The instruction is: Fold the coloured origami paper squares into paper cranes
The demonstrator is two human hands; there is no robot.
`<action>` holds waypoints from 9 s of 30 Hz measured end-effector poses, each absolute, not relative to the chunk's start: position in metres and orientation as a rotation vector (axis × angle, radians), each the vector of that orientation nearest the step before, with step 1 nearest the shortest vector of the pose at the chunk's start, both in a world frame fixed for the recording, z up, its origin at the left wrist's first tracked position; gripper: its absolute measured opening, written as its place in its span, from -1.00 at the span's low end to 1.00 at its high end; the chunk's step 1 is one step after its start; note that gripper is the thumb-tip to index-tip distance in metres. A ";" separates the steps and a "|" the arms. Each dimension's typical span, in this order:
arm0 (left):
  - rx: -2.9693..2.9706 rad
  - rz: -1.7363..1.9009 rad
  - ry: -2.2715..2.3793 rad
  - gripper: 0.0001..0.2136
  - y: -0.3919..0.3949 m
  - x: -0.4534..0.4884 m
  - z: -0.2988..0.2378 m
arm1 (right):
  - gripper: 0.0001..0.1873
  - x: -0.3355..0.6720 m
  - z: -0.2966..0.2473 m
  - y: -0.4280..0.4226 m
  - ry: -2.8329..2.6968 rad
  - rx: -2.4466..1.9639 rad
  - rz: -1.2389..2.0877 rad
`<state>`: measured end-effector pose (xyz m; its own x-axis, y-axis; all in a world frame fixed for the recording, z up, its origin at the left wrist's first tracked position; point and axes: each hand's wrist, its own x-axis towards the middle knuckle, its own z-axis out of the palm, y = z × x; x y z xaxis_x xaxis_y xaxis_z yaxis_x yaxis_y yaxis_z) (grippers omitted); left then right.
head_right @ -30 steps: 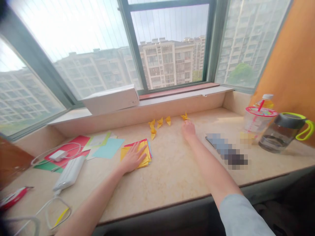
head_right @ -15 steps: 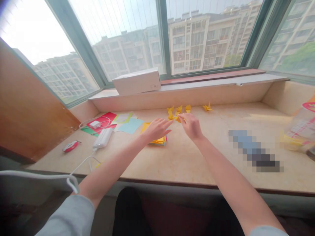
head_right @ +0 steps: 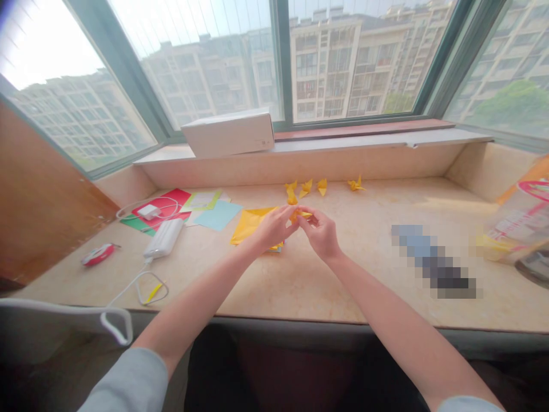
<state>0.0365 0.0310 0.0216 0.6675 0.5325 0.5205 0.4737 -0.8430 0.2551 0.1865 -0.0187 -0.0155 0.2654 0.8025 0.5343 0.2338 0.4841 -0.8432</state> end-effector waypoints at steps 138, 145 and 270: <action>1.657 1.225 0.863 -0.79 0.020 0.016 0.001 | -0.72 0.195 0.001 -0.022 -1.666 -1.041 0.538; 1.825 1.268 0.846 -0.85 0.016 0.016 0.000 | -0.67 0.195 0.002 -0.021 -1.458 -1.101 0.675; 1.810 1.122 0.690 -0.82 0.013 0.014 0.004 | -0.68 0.197 0.003 -0.022 -1.381 -0.815 1.381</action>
